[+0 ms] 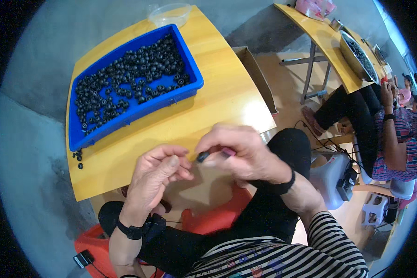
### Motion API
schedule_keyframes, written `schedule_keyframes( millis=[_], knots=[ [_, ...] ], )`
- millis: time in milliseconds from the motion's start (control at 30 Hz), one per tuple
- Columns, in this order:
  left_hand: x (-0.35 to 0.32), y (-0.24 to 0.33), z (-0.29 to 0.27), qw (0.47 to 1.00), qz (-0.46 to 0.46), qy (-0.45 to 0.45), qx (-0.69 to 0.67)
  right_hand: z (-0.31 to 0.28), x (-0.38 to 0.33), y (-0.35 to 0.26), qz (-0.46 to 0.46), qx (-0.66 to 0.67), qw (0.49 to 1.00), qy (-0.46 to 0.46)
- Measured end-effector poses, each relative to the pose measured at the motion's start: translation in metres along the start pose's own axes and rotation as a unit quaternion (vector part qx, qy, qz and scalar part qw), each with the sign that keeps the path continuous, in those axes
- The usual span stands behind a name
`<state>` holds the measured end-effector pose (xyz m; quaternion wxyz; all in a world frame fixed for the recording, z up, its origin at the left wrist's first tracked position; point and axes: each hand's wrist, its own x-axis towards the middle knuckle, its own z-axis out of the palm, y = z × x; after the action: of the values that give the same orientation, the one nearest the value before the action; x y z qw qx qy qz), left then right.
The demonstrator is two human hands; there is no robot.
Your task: Cleaning or trimming excess material from small black rubber/plastic parts using a small blade.
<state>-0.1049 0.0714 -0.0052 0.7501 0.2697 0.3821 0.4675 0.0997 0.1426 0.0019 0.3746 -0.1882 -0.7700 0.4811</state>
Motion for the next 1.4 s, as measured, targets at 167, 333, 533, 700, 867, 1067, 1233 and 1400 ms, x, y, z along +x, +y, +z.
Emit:
schedule_keyframes(
  millis=[167, 333, 533, 700, 867, 1067, 1233, 1400],
  knots=[
    [-0.001, 0.045, 0.013, 0.909, 0.246, 0.146, 0.303, -0.077, -0.013, 0.008, 0.054, -0.026, 0.955, 0.29],
    [0.04, 0.091, 0.001, 0.76, 0.273, 0.21, 0.551, -0.141, -0.018, 0.064, 0.168, -0.036, 0.904, 0.392],
    [0.097, 0.098, -0.035, 0.638, 0.174, 0.156, 0.734, -0.145, -0.021, 0.094, 0.203, -0.062, 0.913, 0.349],
    [0.109, 0.094, -0.031, 0.713, 0.121, 0.178, 0.667, -0.139, -0.032, 0.072, 0.224, 0.053, 0.918, 0.323],
    [0.109, 0.091, -0.034, 0.745, 0.09, 0.205, 0.628, -0.126, -0.04, 0.042, 0.209, 0.185, 0.921, 0.272],
    [0.106, 0.084, -0.024, 0.716, 0.133, 0.273, 0.629, -0.092, -0.041, 0.02, 0.212, 0.336, 0.91, 0.121],
    [0.106, 0.08, -0.024, 0.755, 0.193, 0.291, 0.555, -0.057, -0.034, 0.023, 0.225, 0.357, 0.906, 0.04],
    [0.105, 0.082, -0.031, 0.777, 0.242, 0.292, 0.503, -0.03, -0.024, 0.027, 0.24, 0.301, 0.923, 0.006]
  ],
)
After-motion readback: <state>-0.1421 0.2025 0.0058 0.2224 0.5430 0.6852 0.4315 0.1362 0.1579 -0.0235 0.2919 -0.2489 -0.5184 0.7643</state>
